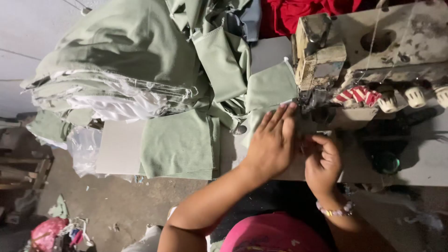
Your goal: Folding and stacking small pieces of green fabric at a sewing workstation
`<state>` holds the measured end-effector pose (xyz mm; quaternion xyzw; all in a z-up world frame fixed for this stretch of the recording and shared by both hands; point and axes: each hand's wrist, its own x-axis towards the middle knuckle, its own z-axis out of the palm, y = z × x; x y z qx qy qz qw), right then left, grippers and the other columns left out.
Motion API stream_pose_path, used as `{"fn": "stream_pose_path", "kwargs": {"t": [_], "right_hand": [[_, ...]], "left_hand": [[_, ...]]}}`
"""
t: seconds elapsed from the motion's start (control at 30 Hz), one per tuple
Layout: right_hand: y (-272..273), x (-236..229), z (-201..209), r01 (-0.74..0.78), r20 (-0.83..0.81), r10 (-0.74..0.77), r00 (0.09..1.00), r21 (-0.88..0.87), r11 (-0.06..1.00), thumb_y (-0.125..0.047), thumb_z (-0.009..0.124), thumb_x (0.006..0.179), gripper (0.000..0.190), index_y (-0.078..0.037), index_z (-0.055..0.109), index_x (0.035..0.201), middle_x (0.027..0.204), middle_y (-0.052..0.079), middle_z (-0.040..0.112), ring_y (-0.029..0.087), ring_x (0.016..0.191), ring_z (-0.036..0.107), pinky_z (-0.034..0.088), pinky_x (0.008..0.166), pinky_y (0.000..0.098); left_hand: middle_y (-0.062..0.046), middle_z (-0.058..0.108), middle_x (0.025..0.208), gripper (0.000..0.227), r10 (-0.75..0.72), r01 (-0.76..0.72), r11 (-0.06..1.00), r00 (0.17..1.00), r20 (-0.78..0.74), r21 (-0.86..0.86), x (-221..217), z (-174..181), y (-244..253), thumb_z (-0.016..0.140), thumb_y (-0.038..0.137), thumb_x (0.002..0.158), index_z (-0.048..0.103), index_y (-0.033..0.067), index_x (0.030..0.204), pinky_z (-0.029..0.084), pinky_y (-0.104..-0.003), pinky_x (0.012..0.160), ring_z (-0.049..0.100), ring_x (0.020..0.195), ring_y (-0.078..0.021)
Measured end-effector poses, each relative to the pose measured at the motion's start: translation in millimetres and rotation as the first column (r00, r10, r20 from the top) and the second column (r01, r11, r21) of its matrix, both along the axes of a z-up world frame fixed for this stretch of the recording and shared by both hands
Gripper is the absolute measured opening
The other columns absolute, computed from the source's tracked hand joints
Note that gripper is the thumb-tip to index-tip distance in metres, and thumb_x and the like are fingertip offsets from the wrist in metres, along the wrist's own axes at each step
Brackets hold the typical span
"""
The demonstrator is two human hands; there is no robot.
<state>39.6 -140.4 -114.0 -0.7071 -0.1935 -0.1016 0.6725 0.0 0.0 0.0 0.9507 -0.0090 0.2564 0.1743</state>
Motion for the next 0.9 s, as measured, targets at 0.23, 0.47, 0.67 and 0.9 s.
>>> {"fn": "stream_pose_path", "kwargs": {"t": [0.23,0.47,0.67,0.9], "right_hand": [[5,18,63,0.006,0.235,0.069,0.969,-0.304,0.953,0.001,0.068,0.099,0.019,0.001,0.076,0.116,0.065,0.009,0.071,0.025,0.059,0.070,0.053,0.059,0.0326],[3,-5,58,-0.110,0.064,0.124,0.990,-0.190,0.976,-0.004,0.069,0.100,0.025,-0.001,0.070,0.125,0.085,0.014,0.075,0.021,0.072,0.071,0.055,0.066,0.0337],[2,-5,15,-0.235,-0.220,0.224,0.949,-0.025,0.972,-0.020,0.071,0.100,0.020,-0.002,0.075,0.106,0.090,0.014,0.075,0.020,0.090,0.072,0.057,0.077,0.0400],[2,39,16,0.315,-0.811,-0.233,0.537,-0.063,0.947,-0.065,0.095,0.075,0.079,-0.008,0.071,0.123,0.116,0.020,0.072,0.023,0.116,0.068,0.044,0.094,0.0585]], "left_hand": [[-0.028,0.061,0.141,0.047,0.000,0.000,1.000,0.992,-0.126,-0.002,51,3,44,0.028,0.018,0.102,0.041,-0.0035,0.142,0.039,-0.056,0.120,0.052,0.143,-0.0391],[-0.014,0.067,0.122,0.032,0.187,-0.189,0.977,0.982,0.030,0.094,65,-16,86,0.069,0.035,0.087,0.061,0.0171,0.112,0.060,-0.052,0.086,0.065,0.117,-0.0397],[-0.018,0.065,0.100,0.037,0.223,-0.289,0.946,0.909,-0.352,-0.146,-32,9,37,0.060,0.018,0.093,0.057,0.0076,0.128,0.060,-0.052,0.058,0.074,0.079,-0.0460],[-0.010,0.070,0.078,0.025,0.016,-0.047,0.990,0.975,-0.222,-0.134,-55,7,-22,0.065,0.034,0.092,0.065,0.0155,0.110,0.058,-0.044,0.054,0.074,0.065,-0.0332]]}}
